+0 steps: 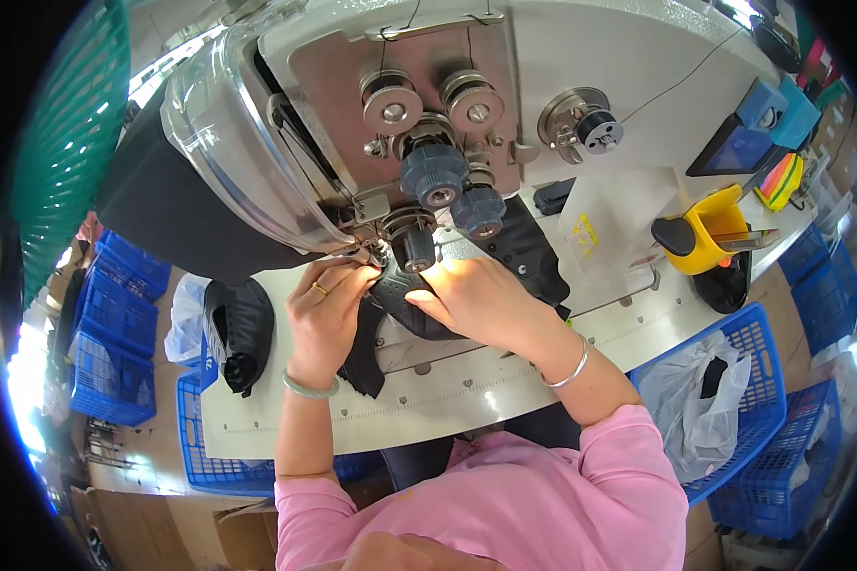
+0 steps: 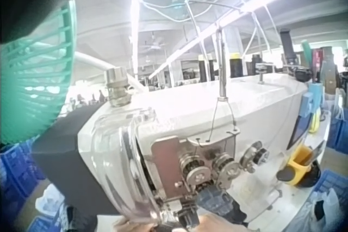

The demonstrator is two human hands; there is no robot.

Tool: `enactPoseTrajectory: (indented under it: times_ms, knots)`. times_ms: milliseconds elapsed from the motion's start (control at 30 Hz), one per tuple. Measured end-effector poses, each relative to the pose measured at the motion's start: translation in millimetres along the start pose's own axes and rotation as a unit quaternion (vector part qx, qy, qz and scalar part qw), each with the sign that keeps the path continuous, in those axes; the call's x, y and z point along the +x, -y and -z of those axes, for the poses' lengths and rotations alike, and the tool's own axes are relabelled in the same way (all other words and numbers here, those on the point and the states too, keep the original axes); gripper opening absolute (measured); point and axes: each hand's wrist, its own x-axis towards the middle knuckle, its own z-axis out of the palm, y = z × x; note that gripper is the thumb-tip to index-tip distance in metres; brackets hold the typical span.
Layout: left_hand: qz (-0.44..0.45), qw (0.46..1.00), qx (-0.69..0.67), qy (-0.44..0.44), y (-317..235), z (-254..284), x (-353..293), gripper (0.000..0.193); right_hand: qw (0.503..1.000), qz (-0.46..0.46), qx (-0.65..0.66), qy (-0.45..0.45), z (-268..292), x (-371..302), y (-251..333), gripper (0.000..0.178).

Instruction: Stitching components of a black shoe upper using an industrial sewing machine.

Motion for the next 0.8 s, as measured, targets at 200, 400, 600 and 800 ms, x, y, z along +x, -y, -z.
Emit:
enactPoseTrajectory:
  times_ms: [200,400,600,800]
  knots:
    - [-0.016,1.0,0.013,0.015,-3,5,3,0.021,1.0,0.007,0.002,0.007,-2,4,-14,0.034]
    - [-0.058,0.995,0.072,0.03,-7,7,5,0.021,0.996,-0.033,-0.083,0.027,-7,26,-35,0.023]
    - [-0.094,0.987,0.13,0.025,-13,4,3,0.023,0.99,0.058,-0.129,0.014,-8,38,-45,0.025]
    - [-0.109,0.985,0.134,0.014,-11,1,3,0.024,0.985,0.076,-0.158,-0.003,-20,46,-53,0.02]
